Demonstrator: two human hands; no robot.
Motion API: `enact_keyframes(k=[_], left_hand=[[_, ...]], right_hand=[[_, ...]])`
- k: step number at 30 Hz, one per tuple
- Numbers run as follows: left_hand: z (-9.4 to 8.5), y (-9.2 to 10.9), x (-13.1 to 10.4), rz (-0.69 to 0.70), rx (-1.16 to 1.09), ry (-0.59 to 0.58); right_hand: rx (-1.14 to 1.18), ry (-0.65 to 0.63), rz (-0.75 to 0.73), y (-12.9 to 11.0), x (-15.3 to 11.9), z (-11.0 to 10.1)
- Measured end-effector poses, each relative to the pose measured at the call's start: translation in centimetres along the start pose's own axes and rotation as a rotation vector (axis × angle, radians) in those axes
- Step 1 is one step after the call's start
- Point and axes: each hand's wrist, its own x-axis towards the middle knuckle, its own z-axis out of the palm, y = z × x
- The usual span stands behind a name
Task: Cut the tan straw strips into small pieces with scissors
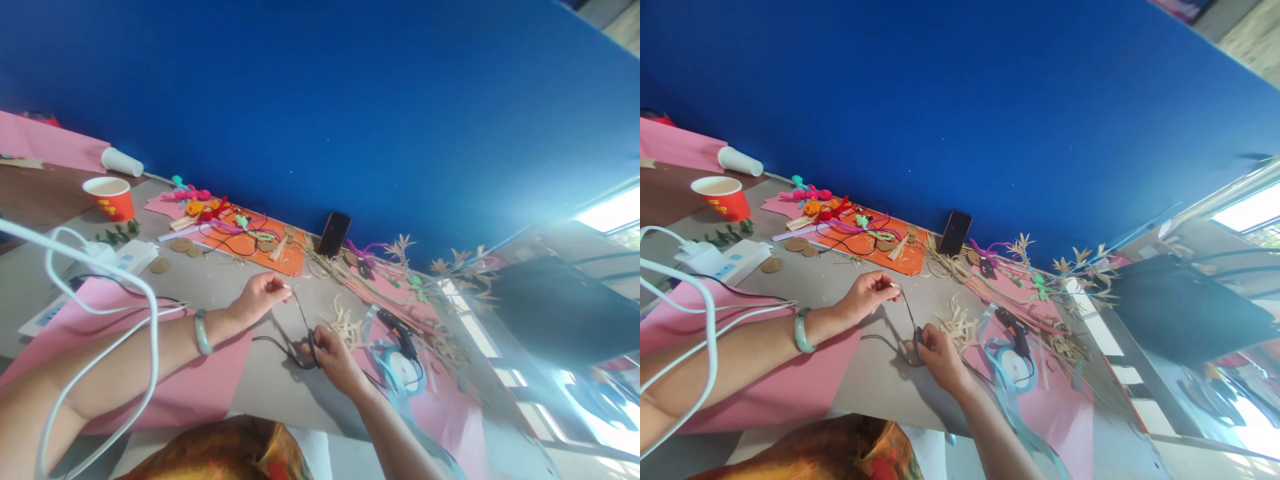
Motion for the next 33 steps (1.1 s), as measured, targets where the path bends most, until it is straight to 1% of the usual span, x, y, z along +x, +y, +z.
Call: enact_keyframes(k=[3, 6, 9, 13, 16, 18, 20, 21, 23, 25, 28, 30, 33], left_hand=[[0.0, 0.2, 0.0, -0.011, 0.009, 0.008], [-0.1, 0.2, 0.0, 0.008, 0.029, -0.035], [-0.1, 0.3, -0.1, 0.029, 0.056, -0.09], [0.1, 0.6, -0.3, -0.011, 0.044, -0.124], [-0.1, 0.6, 0.0, -0.012, 0.132, -0.136], [-0.6, 0.5, 0.4, 0.045, 0.296, -0.133], [-1.4, 0.3, 1.1, 0.128, 0.524, -0.11], [-1.9, 0.3, 1.5, 0.138, 0.636, -0.108], [-2.9, 0.2, 2.3, 0.11, 0.808, -0.112], [-3.7, 0.3, 3.0, 0.061, 0.932, -0.137], [-4.8, 0.6, 3.7, 0.04, 1.024, -0.139], [-5.3, 0.7, 4.0, 0.036, 1.053, -0.163], [-5.7, 0.7, 4.1, 0.027, 1.103, -0.192]], right_hand=[[-0.027, 0.047, -0.009, -0.1, 0.1, -0.2], [-0.027, 0.101, -0.024, -0.4, 0.3, -0.5], [0.046, 0.132, -0.016, -1.0, 0.5, -0.5], [0.16, 0.168, 0.003, -1.8, 0.7, -0.2], [0.09, 0.202, -0.019, -1.6, 1.2, -0.4], [-0.04, 0.269, -0.065, -1.1, 1.9, -1.2], [-0.219, 0.36, -0.125, -0.7, 3.1, -2.3], [-0.298, 0.383, -0.159, -0.6, 3.8, -3.0], [-0.448, 0.415, -0.237, -0.7, 5.6, -4.1], [-0.609, 0.398, -0.295, -1.0, 7.7, -4.8], [-0.679, 0.356, -0.311, -1.4, 10.8, -5.2], [-0.712, 0.318, -0.315, -1.6, 12.6, -5.1], [-0.749, 0.267, -0.305, -1.7, 14.7, -4.9]])
